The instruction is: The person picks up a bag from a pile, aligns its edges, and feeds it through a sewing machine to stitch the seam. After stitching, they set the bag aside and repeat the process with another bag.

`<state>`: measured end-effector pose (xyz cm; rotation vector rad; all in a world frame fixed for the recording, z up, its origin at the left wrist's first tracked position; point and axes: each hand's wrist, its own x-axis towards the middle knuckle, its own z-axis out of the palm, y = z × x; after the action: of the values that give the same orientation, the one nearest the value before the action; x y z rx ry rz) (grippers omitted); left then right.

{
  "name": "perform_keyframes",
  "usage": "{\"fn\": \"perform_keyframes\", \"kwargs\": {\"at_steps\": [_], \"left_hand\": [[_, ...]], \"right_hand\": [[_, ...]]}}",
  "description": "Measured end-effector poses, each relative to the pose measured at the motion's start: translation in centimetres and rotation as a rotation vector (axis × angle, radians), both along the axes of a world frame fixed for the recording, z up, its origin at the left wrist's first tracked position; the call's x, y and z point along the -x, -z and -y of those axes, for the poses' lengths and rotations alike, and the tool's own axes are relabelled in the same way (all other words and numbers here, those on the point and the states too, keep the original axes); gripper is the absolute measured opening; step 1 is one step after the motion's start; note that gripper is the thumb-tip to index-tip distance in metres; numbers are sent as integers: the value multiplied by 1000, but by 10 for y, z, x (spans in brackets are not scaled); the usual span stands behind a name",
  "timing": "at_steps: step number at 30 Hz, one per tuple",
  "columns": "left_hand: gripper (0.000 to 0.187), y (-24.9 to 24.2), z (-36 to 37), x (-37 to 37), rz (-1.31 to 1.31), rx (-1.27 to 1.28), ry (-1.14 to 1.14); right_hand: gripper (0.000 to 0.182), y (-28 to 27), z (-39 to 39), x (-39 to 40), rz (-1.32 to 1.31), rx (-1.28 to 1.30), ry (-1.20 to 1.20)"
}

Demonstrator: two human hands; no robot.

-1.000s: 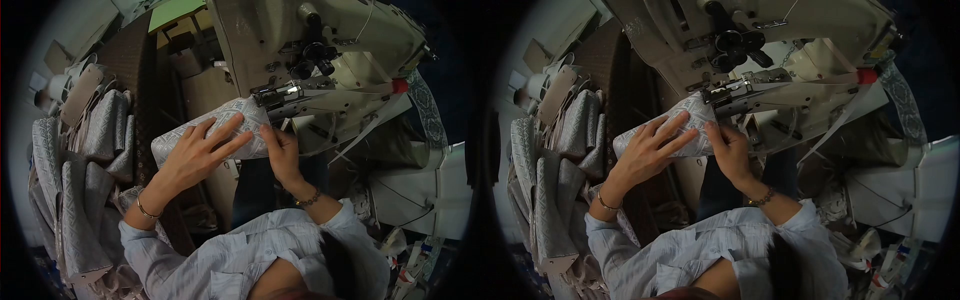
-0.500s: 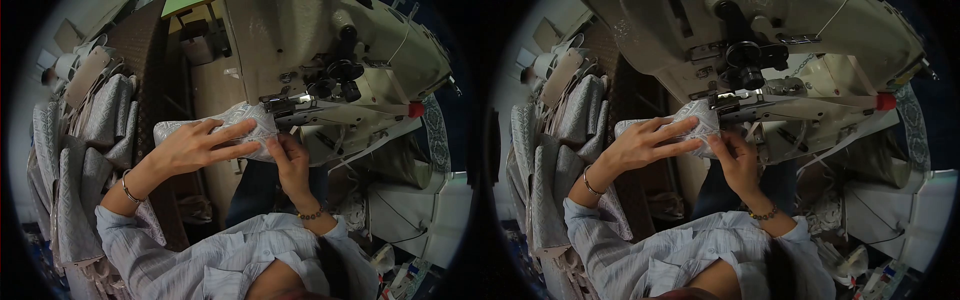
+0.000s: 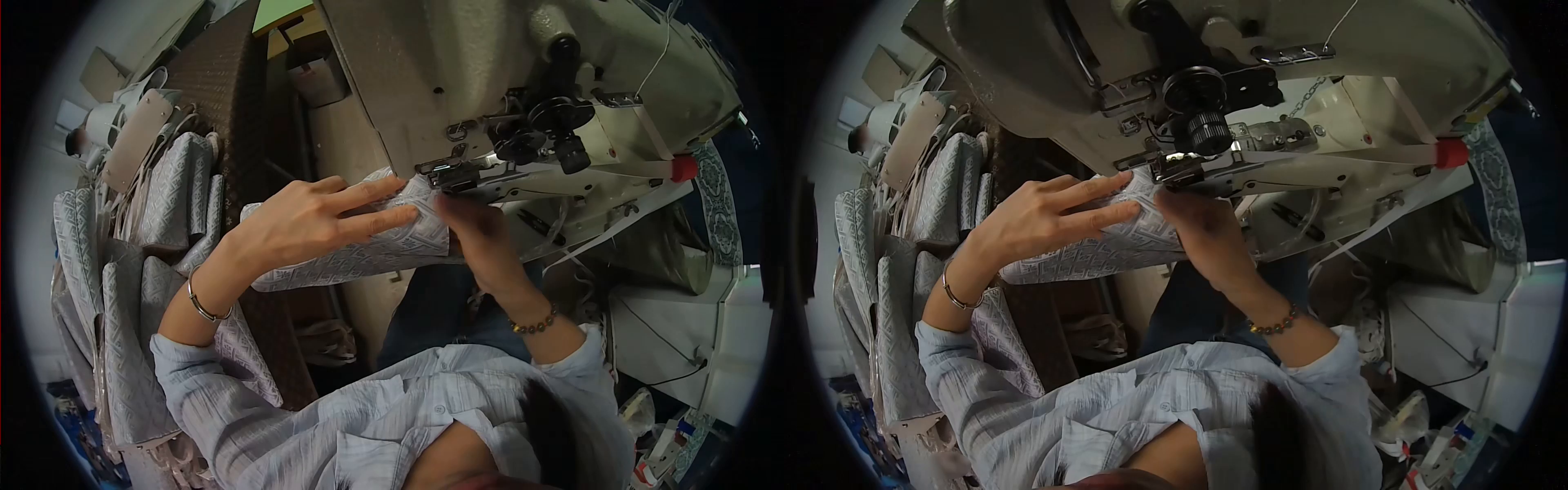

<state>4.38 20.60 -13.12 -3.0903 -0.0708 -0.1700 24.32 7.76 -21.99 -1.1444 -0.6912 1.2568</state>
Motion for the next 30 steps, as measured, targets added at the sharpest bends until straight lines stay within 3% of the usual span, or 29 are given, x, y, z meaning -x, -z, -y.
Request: {"fn": "perform_keyframes", "kwargs": {"at_steps": [4, 10, 20, 23, 25, 30], "left_hand": [[62, 1, 2, -1, 53, 5, 16], [66, -1, 3, -4, 82, 101, -30], [65, -14, -2, -11, -48, 314, -133], [58, -13, -12, -14, -20, 447, -130], [51, -10, -20, -14, -10, 503, -131], [49, -14, -25, -15, -3, 528, -93]], "right_hand": [[39, -17, -7, -15, -95, 128, -234], [41, -8, -7, -16, 83, 73, -214], [42, -1, -2, -14, -9, 41, -173], [36, -5, 4, -6, 286, -87, -168], [32, -6, -1, -14, 357, 2, -251], [30, -16, -4, -12, 169, -39, -243]]}}
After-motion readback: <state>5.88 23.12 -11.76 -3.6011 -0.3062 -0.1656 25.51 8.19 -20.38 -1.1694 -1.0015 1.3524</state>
